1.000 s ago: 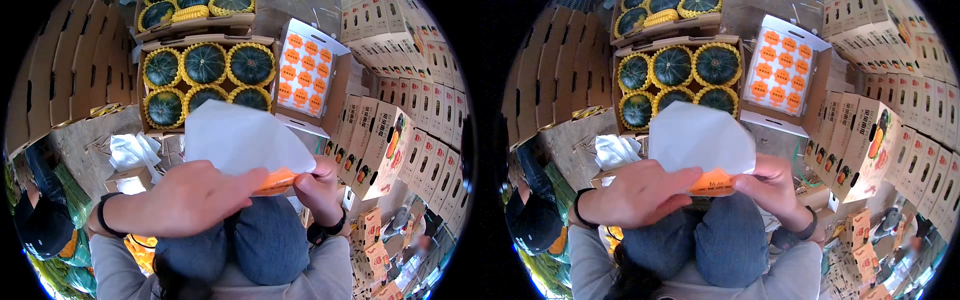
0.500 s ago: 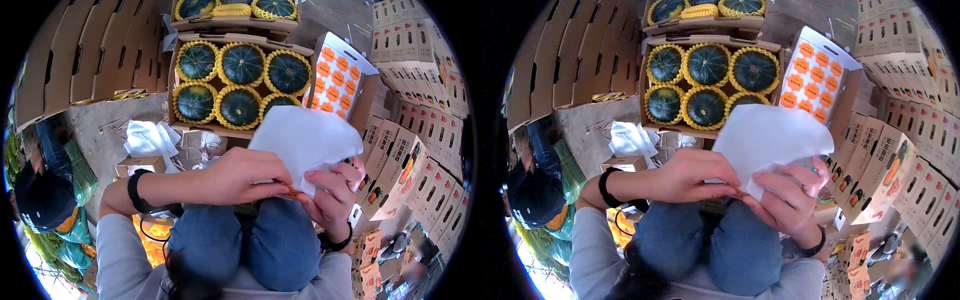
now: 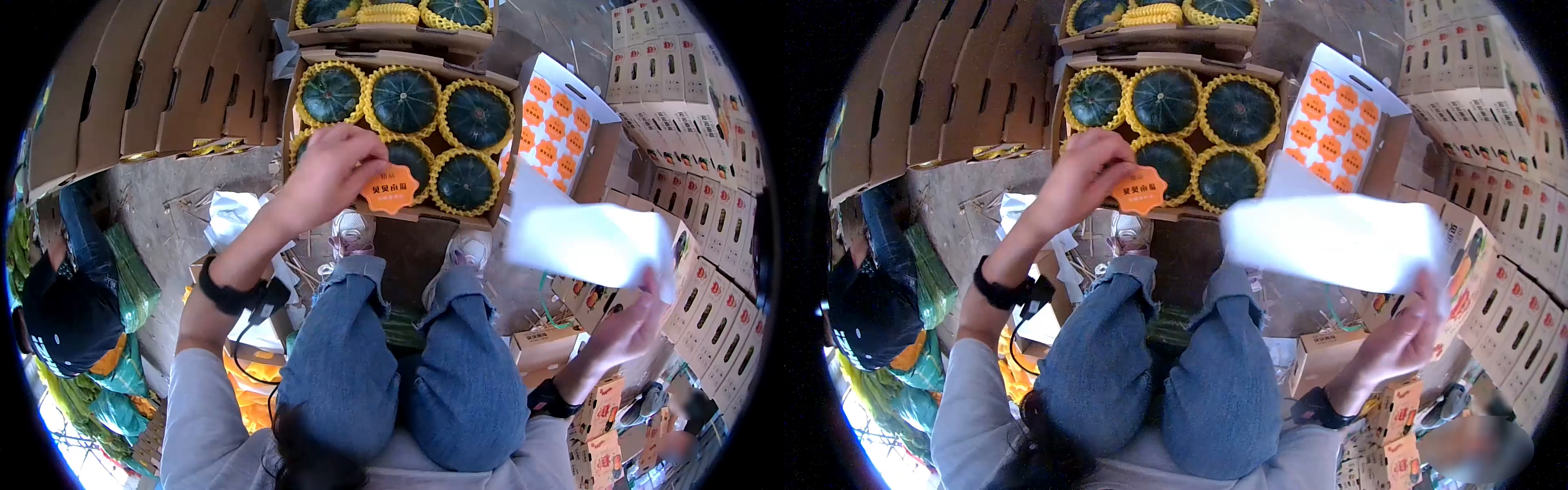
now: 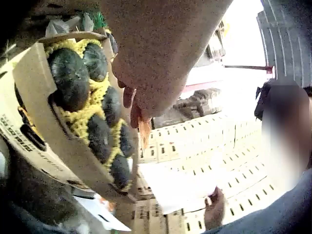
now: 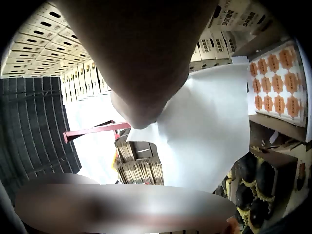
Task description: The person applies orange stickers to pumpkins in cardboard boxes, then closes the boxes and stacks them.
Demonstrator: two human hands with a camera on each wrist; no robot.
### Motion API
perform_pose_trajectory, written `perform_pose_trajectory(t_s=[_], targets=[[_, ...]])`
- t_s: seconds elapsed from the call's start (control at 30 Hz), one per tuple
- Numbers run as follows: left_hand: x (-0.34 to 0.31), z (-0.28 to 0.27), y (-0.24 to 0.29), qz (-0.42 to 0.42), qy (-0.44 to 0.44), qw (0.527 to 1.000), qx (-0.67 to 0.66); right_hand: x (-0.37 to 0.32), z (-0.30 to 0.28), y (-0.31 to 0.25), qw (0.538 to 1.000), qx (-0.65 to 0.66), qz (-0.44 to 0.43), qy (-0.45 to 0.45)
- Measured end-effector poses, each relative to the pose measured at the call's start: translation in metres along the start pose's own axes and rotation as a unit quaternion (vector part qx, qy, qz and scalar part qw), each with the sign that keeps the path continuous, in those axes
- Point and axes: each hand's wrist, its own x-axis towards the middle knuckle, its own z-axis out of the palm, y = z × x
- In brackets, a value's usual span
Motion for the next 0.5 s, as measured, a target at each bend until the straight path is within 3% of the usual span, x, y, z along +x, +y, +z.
perform_pose_trajectory(t_s=[0.03, 0.07, 0.13, 0.23, 0.33, 0.4, 0.5], targets=[[0.001, 0.01, -0.01, 0.026, -0.008, 0.997, 0.07, 0.004, 0.001, -0.009, 0.999, -0.005, 0.037, 0.034], [0.003, 0.017, -0.017, 0.051, -0.018, 0.989, 0.139, 0.006, -0.002, -0.005, 0.999, -0.011, 0.017, 0.045], [0.009, 0.023, -0.02, 0.061, -0.033, 0.983, 0.169, 0.004, -0.001, -0.009, 0.996, -0.018, 0.056, 0.062], [0.015, 0.033, -0.028, 0.072, -0.034, 0.978, 0.192, 0.004, 0.0, -0.006, 0.999, 0.015, -0.009, 0.048], [0.015, 0.038, -0.032, 0.069, -0.014, 0.965, 0.253, 0.003, 0.008, -0.007, 0.999, 0.022, -0.003, 0.049], [0.015, 0.039, -0.028, 0.063, -0.014, 0.938, 0.341, 0.005, 0.002, -0.009, 0.994, -0.073, -0.077, -0.002], [0.012, 0.043, -0.019, 0.092, 0.071, 0.908, 0.403, 0.008, -0.005, -0.01, 0.964, -0.182, -0.187, -0.043]])
